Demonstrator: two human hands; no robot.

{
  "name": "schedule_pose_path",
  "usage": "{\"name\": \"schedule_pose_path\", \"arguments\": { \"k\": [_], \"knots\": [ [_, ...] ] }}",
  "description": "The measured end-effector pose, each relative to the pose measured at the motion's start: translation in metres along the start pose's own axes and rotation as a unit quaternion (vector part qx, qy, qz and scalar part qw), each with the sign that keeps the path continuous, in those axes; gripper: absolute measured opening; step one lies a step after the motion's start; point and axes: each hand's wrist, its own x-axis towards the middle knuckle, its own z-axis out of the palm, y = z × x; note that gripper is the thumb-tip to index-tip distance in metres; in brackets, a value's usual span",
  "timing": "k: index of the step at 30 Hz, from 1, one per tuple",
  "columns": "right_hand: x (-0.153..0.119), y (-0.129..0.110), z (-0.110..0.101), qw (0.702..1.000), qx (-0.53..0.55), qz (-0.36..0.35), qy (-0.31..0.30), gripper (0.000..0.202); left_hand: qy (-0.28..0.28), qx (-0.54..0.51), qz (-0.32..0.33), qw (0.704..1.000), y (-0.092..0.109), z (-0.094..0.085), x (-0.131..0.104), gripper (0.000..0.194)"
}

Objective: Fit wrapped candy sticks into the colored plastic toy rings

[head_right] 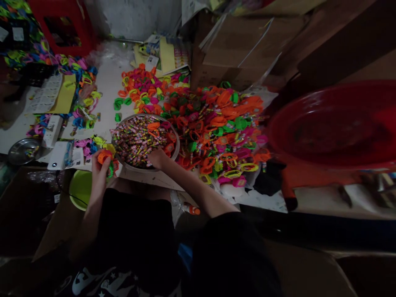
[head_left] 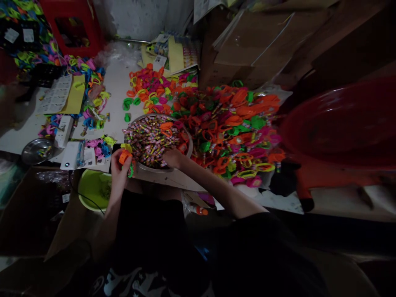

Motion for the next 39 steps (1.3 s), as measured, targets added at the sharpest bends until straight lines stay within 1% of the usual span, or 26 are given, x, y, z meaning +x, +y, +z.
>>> {"name": "schedule_pose_path", "arguments": {
  "k": [5,9,14,18,21,25,29,34,36,39],
  "knots": [
    [-0.001,-0.004,0.001,1.0,0.005,-0.027,-0.002,0.033,-0.022,-0.002,-0.015,1.0,0.0,0.001,-0.001,0.043],
    [0.0,-0.004,0.003,0.999,0.015,-0.032,0.009,0.031,-0.019,-0.004,-0.019,1.0,-0.001,0.001,-0.002,0.041],
    [-0.004,0.004,0.006,0.997,0.051,-0.054,0.031,0.03,-0.029,-0.014,-0.031,0.999,-0.002,0.001,-0.003,0.043],
    [-0.008,0.013,0.01,0.991,0.1,-0.077,0.051,0.027,-0.018,-0.014,-0.023,0.999,-0.003,0.003,-0.002,0.044],
    [-0.009,0.017,0.014,0.982,0.147,-0.088,0.074,0.03,-0.011,-0.018,-0.024,0.999,-0.003,0.004,-0.001,0.044],
    [-0.011,0.021,0.021,0.97,0.206,-0.062,0.117,0.042,-0.026,-0.029,-0.049,0.998,-0.003,0.004,-0.002,0.044],
    [-0.013,0.024,0.027,0.954,0.255,-0.041,0.152,0.047,-0.024,-0.03,-0.06,0.997,-0.002,0.001,-0.003,0.043],
    [-0.007,0.024,0.031,0.932,0.293,-0.039,0.209,0.057,-0.025,-0.037,-0.066,0.997,-0.001,0.0,-0.002,0.045],
    [-0.003,0.023,0.03,0.925,0.301,-0.048,0.227,0.058,-0.023,-0.036,-0.063,0.997,-0.001,0.001,-0.002,0.044],
    [0.002,0.018,0.027,0.923,0.285,-0.07,0.248,0.051,-0.026,-0.035,-0.061,0.997,0.0,0.002,-0.003,0.044]
  ]
}}
